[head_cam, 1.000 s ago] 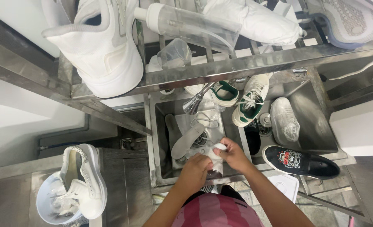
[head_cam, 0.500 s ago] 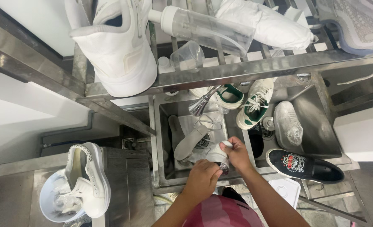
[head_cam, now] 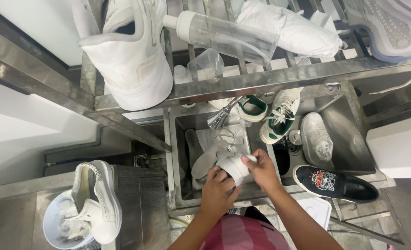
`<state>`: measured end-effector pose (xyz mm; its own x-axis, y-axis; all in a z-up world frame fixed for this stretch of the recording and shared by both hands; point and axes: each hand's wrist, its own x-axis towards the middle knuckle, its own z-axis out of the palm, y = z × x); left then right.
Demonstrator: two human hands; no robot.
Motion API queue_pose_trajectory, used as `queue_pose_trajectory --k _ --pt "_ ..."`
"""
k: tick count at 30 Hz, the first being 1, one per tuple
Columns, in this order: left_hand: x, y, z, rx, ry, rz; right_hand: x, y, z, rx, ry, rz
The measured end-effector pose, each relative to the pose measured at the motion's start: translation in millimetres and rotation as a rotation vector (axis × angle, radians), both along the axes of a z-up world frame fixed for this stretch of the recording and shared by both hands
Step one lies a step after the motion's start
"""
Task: The person cleans a white sneaker by rinsing it under a faucet, removing the laces, and scrubbing the interior with a brush. They then rinse the shoe again and place it in a bucket. Finally, they remove a second white sneaker from a plastic bag and rinse it under the faucet.
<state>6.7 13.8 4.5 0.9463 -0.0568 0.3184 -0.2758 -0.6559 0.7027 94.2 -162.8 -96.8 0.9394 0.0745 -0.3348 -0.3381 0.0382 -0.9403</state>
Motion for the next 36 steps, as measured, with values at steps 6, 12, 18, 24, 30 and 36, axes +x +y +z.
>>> queue_pose_trajectory --k 6,12,18,24,30,36 --pt "2 0 -20 0.08 -0.333 -0.147 23 -7 -22 0.078 0.266 -0.212" --pt "-12 55 -65 0.114 -0.179 -0.333 44 -60 -19 0.36 0.278 -0.318" --pt "-10 70 -87 0.185 -0.126 -0.294 32 -85 -8 0.512 0.275 -0.308" --pt "7 84 -92 0.237 -0.169 -0.309 32 -112 -23 0.647 0.352 -0.402" --pt "19 69 -46 0.193 0.39 -0.153 34 -119 -20 0.659 0.396 -0.458" --pt "17 29 -30 0.151 -0.187 -0.297 28 -98 -26 0.574 0.421 -0.455"
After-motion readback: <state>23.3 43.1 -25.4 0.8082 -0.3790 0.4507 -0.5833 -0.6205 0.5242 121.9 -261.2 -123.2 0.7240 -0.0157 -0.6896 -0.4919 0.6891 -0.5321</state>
